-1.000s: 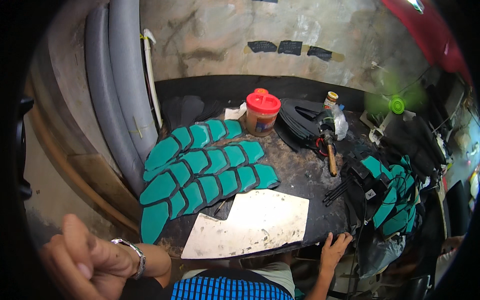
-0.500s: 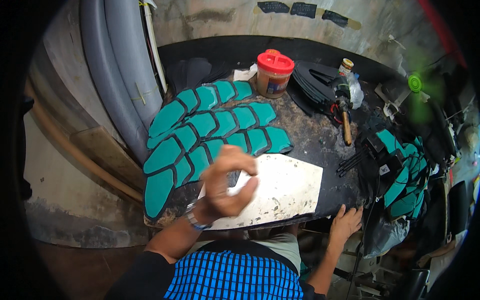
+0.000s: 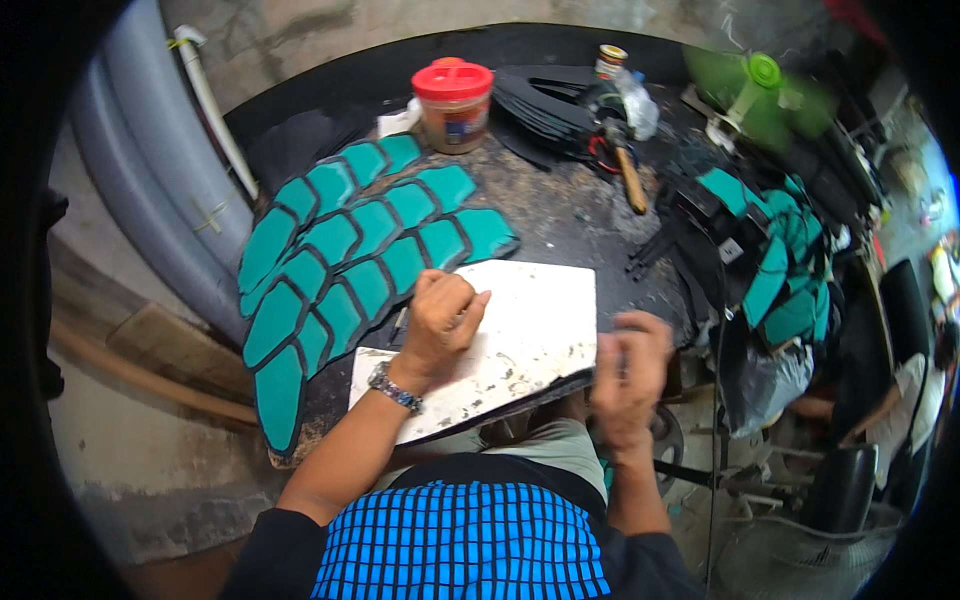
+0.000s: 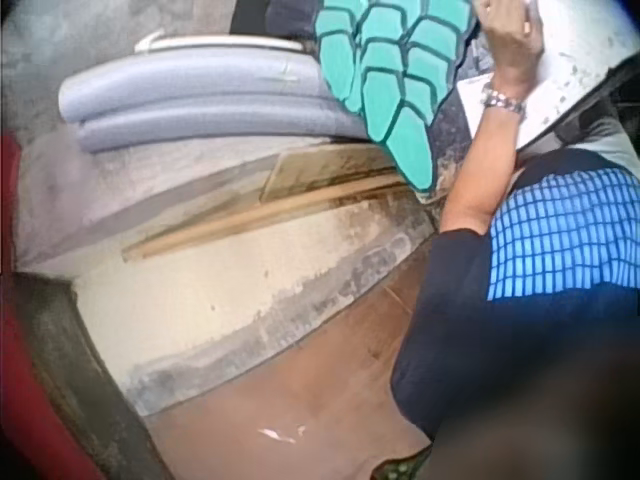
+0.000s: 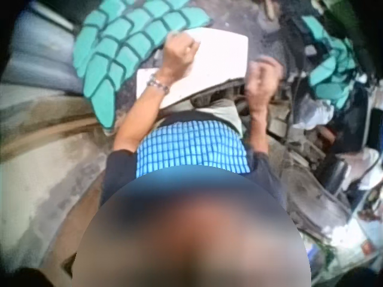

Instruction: The person repeatedly picks teal insole-like pieces and black border strips, presses them together by hand, and stacks the assembled units on a white board. They occasionally reach for a container of adhesive and handle black foam pieces before returning to the insole assembly.

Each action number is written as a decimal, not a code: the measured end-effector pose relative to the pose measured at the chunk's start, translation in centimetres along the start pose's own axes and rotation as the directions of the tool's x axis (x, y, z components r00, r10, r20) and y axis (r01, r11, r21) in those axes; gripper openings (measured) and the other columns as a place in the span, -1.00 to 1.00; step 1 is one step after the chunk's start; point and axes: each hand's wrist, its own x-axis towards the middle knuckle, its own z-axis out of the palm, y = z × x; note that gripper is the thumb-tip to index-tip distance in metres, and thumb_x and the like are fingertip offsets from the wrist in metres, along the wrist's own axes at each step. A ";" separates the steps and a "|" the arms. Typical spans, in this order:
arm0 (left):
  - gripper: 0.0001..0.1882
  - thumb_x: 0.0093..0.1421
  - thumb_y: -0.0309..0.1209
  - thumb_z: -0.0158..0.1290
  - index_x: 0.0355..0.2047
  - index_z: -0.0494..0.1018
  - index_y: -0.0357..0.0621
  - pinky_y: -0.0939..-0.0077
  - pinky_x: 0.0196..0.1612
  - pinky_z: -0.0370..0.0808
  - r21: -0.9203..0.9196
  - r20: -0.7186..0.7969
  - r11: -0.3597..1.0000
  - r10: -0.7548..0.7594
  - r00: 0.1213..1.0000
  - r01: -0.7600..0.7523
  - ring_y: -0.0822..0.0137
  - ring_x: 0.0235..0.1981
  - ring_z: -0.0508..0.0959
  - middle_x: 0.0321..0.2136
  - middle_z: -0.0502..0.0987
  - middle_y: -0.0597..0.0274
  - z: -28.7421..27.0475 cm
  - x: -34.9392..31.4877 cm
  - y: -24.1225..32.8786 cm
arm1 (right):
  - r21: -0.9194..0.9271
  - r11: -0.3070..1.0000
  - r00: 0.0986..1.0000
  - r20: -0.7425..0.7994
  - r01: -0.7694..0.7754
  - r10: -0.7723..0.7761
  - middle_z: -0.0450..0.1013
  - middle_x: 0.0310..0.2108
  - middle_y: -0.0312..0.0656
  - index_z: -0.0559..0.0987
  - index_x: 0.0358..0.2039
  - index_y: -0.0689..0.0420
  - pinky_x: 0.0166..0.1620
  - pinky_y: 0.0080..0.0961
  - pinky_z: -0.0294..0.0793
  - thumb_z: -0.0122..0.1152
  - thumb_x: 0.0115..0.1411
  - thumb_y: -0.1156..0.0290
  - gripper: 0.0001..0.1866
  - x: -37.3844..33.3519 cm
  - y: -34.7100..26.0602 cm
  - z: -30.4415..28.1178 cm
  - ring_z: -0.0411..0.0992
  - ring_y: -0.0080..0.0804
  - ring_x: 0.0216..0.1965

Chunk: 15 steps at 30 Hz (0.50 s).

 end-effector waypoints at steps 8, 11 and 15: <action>-0.73 0.13 -0.51 0.20 -0.62 0.34 -0.14 0.30 -0.28 0.31 0.006 0.020 0.999 -0.042 0.999 0.042 0.12 -0.59 0.39 -0.66 0.36 0.18 -0.3 0.2 -0.4 | 0.648 0.641 0.834 0.017 0.412 -0.552 0.35 -0.58 -0.26 0.53 -0.44 0.22 -0.09 -0.22 0.49 0.36 -0.07 0.64 -0.82 6.0 -12.8 0.1 0.38 -0.39 -0.55; -0.73 0.13 -0.50 0.19 -0.62 0.34 -0.14 0.29 -0.29 0.32 0.008 0.019 0.999 -0.035 0.999 0.035 0.11 -0.58 0.41 -0.66 0.38 0.17 -0.2 0.3 -0.5 | 0.730 0.520 0.852 -0.162 0.443 -0.497 0.23 -0.66 -0.33 0.46 -0.52 0.23 -0.24 -0.27 0.54 0.47 -0.05 0.47 -0.72 6.3 -15.1 -0.3 0.26 -0.47 -0.65; -0.74 0.14 -0.51 0.17 -0.62 0.34 -0.13 0.29 -0.30 0.31 -0.019 0.075 0.998 -0.059 0.995 0.061 0.13 -0.58 0.41 -0.66 0.38 0.17 -0.3 0.1 -0.5 | 0.711 0.367 0.774 -0.399 0.599 -0.491 0.36 -0.55 -0.15 0.44 -0.44 0.22 -0.34 -0.26 0.54 0.34 0.01 0.56 -0.80 5.2 -15.9 0.4 0.35 -0.35 -0.56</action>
